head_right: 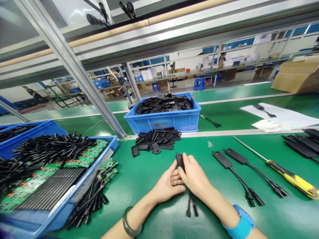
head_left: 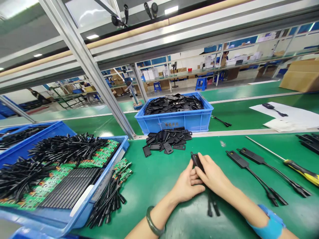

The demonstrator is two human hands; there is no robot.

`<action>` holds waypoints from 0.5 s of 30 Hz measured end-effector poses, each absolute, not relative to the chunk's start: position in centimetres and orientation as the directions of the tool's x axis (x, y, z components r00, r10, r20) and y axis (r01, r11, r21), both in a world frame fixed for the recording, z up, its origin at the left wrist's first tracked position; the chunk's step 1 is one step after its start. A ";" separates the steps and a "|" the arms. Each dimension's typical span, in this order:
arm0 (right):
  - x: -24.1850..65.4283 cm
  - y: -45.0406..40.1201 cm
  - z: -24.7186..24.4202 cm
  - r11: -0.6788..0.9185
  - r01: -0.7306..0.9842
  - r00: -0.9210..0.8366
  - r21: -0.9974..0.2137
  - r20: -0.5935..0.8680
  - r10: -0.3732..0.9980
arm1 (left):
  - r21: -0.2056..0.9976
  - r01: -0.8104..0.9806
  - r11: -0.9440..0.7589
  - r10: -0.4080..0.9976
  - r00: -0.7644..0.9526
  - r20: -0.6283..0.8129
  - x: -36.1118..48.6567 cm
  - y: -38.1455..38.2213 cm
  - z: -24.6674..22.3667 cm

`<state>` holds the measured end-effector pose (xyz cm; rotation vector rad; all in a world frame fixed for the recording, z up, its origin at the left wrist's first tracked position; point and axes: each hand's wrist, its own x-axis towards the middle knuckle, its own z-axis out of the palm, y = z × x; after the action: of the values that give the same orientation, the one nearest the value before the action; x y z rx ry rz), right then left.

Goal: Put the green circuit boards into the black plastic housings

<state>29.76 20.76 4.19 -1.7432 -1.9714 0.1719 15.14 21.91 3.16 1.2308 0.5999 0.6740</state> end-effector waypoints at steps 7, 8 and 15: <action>35.9 20.7 4.3 -0.123 0.967 0.040 0.222 0.346 0.937 | 0.933 0.228 -0.278 0.836 0.535 0.118 14.0 22.4 4.0; 36.4 20.8 3.9 -0.138 0.960 0.029 0.245 0.402 0.915 | 0.877 0.305 -0.370 0.835 0.524 0.170 13.5 22.6 4.6; 35.0 21.2 1.3 0.167 0.979 -0.203 0.116 0.570 0.796 | 0.030 0.999 -0.019 0.998 0.017 0.057 3.7 23.4 9.9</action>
<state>35.00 21.22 1.33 -1.6841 -2.0720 -0.6617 3.66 23.44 9.88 2.2533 2.2131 0.0982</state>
